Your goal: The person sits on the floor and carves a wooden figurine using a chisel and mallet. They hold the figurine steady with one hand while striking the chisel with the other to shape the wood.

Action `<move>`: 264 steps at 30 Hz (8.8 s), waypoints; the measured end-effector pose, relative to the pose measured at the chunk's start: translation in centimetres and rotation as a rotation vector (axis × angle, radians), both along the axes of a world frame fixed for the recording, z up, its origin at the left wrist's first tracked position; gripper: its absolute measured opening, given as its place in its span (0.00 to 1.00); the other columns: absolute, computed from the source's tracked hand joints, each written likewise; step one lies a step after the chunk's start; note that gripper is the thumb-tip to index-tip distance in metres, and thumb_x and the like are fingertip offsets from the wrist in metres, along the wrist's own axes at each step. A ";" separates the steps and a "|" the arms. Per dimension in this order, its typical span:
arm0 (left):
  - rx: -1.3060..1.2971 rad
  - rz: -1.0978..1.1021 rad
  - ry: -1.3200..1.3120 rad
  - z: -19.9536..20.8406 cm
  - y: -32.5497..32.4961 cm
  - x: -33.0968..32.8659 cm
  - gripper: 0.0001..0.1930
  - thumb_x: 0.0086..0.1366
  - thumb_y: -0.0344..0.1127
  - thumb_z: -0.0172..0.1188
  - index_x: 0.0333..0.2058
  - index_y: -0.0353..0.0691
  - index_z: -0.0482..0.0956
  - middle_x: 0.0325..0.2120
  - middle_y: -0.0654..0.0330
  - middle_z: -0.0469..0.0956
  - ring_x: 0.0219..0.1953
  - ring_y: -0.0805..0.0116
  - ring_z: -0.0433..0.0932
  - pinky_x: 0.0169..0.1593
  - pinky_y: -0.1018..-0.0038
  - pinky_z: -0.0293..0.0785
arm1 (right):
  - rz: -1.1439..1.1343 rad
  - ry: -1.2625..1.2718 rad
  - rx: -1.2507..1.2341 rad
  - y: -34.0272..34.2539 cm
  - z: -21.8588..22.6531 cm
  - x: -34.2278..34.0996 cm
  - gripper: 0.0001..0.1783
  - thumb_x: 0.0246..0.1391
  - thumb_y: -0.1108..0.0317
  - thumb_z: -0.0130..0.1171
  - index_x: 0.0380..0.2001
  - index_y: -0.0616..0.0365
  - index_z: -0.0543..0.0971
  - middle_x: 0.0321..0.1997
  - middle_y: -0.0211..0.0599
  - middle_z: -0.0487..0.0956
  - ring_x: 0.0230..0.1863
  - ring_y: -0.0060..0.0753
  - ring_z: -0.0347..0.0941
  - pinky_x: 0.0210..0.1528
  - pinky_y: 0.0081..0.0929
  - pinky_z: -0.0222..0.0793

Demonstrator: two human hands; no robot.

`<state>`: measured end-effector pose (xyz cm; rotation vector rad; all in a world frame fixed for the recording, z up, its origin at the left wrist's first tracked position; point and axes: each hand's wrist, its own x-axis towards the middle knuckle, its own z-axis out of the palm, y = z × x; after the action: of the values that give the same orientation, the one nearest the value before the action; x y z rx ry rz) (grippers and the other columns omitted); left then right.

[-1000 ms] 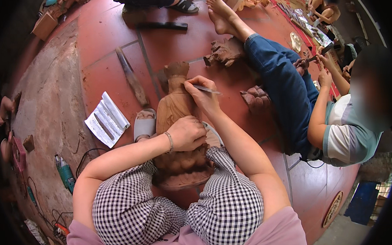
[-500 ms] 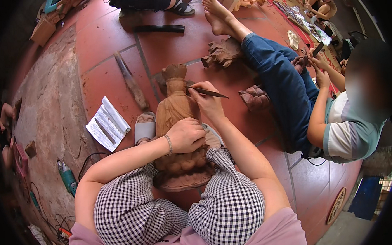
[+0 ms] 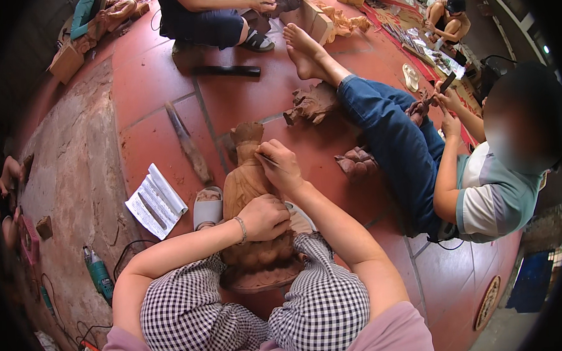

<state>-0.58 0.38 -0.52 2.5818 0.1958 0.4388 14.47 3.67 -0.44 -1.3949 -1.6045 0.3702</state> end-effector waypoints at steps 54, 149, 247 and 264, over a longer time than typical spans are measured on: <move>0.059 0.057 0.375 2.1 -1.3 2.4 0.12 0.63 0.42 0.57 0.38 0.47 0.86 0.36 0.58 0.85 0.40 0.55 0.82 0.48 0.57 0.76 | 0.274 0.535 -0.124 -5.6 0.6 -0.8 0.07 0.57 0.72 0.59 0.38 0.63 0.76 0.29 0.41 0.80 0.26 0.31 0.81 0.30 0.30 0.77; -0.708 -0.108 0.248 0.0 -2.0 7.6 0.14 0.63 0.40 0.57 0.38 0.35 0.83 0.35 0.47 0.83 0.41 0.52 0.82 0.49 0.61 0.75 | 0.370 -0.434 -0.137 0.2 5.3 3.1 0.14 0.44 0.79 0.59 0.38 0.59 0.74 0.36 0.48 0.73 0.39 0.60 0.74 0.36 0.46 0.71; -0.776 -0.114 0.219 -0.3 -1.9 8.4 0.14 0.63 0.39 0.56 0.34 0.34 0.83 0.30 0.48 0.82 0.35 0.55 0.81 0.43 0.63 0.75 | 0.294 -0.195 0.031 1.1 5.3 2.5 0.08 0.52 0.75 0.68 0.35 0.62 0.81 0.37 0.41 0.80 0.33 0.43 0.78 0.34 0.32 0.73; -0.744 -0.137 0.138 1.2 -2.2 6.5 0.11 0.62 0.39 0.59 0.34 0.38 0.84 0.33 0.52 0.83 0.41 0.54 0.82 0.48 0.61 0.76 | 0.360 -0.448 -0.212 0.5 9.4 1.4 0.06 0.48 0.73 0.66 0.29 0.63 0.81 0.30 0.43 0.77 0.33 0.45 0.77 0.38 0.32 0.74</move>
<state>5.87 -1.86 0.67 1.8745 0.1841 0.0987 15.88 4.13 8.98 -1.4096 -2.2523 0.4721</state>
